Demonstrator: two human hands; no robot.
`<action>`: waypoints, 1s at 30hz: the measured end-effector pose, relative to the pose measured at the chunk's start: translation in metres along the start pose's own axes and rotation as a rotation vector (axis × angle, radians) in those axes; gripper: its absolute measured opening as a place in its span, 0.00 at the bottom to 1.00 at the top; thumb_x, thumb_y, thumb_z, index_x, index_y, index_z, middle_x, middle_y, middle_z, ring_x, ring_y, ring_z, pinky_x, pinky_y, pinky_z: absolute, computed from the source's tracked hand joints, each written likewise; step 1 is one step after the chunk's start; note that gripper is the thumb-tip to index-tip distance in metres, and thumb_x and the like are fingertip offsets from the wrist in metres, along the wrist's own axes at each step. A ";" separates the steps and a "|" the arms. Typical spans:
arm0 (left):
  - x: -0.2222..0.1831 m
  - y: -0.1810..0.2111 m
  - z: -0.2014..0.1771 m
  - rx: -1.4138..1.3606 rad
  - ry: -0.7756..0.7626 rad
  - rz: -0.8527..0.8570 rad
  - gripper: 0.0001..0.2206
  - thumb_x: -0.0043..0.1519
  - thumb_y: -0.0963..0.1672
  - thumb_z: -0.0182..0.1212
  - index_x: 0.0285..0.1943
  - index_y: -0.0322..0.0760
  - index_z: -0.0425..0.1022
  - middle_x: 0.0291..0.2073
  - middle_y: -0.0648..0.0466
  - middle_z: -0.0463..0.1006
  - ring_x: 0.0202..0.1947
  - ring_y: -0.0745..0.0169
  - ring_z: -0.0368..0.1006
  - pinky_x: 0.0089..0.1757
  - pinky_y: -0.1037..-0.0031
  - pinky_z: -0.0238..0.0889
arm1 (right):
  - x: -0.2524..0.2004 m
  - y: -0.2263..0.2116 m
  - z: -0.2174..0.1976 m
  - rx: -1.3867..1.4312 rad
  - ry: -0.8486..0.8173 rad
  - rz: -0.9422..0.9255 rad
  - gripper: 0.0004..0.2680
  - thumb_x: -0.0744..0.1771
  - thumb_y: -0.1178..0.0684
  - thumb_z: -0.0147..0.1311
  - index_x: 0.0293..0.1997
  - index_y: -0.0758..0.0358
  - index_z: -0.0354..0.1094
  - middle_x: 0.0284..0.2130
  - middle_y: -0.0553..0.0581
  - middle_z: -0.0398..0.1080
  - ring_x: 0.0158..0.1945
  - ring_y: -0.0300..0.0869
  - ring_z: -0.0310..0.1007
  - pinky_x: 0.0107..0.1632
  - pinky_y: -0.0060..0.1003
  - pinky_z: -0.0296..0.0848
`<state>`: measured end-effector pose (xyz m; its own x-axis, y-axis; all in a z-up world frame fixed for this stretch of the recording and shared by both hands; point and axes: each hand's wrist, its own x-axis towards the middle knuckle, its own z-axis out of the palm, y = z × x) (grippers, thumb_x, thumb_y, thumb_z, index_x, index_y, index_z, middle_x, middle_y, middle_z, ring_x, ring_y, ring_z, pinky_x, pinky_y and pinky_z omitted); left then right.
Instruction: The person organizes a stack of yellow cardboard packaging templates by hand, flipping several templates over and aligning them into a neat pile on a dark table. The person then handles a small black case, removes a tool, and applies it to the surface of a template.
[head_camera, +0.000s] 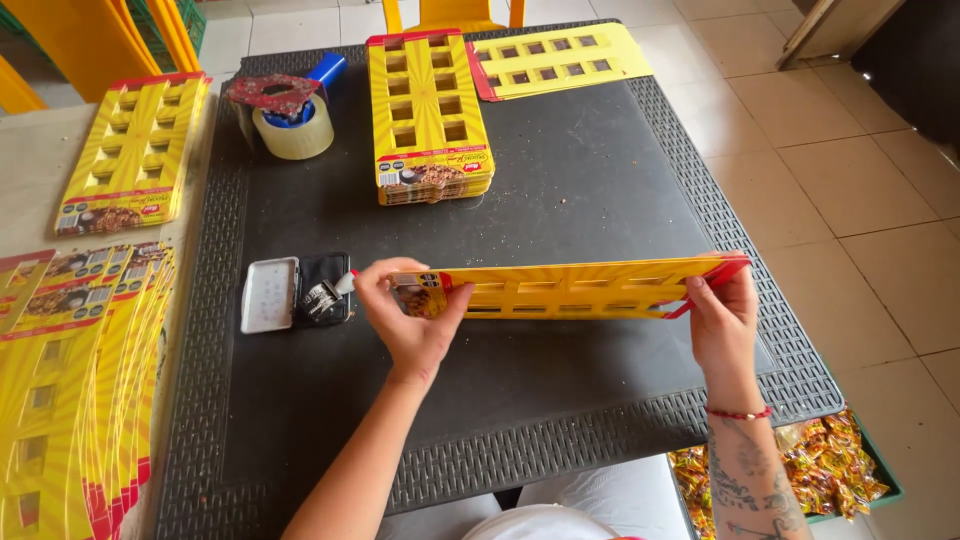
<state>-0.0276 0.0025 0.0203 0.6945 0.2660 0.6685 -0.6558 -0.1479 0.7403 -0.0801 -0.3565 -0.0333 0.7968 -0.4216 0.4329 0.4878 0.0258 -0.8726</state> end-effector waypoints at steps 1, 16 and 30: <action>-0.006 -0.001 0.002 0.087 0.078 0.078 0.38 0.44 0.47 0.86 0.52 0.39 0.56 0.40 0.49 0.75 0.45 0.60 0.69 0.54 0.70 0.55 | -0.003 0.005 -0.001 -0.053 0.027 -0.017 0.05 0.71 0.63 0.50 0.51 0.60 0.61 0.43 0.56 0.67 0.44 0.41 0.68 0.53 0.37 0.72; -0.003 -0.002 0.004 0.043 0.013 -0.035 0.39 0.42 0.42 0.86 0.57 0.36 0.59 0.38 0.48 0.77 0.38 0.58 0.76 0.43 0.69 0.70 | -0.005 0.014 0.006 -0.320 0.056 -0.007 0.02 0.75 0.61 0.38 0.48 0.64 0.57 0.36 0.55 0.63 0.36 0.38 0.60 0.41 0.35 0.67; 0.021 0.020 -0.041 -0.656 -0.859 -0.646 0.23 0.57 0.45 0.69 0.62 0.36 0.73 0.51 0.48 0.81 0.49 0.59 0.78 0.48 0.72 0.74 | 0.133 -0.098 0.057 -0.952 -0.265 0.263 0.08 0.72 0.55 0.45 0.34 0.57 0.56 0.27 0.46 0.58 0.30 0.37 0.53 0.31 0.37 0.54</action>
<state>-0.0385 0.0438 0.0461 0.7493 -0.6276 0.2112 0.0229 0.3433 0.9389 -0.0021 -0.3633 0.1227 0.9474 -0.2891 0.1373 -0.1073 -0.6911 -0.7148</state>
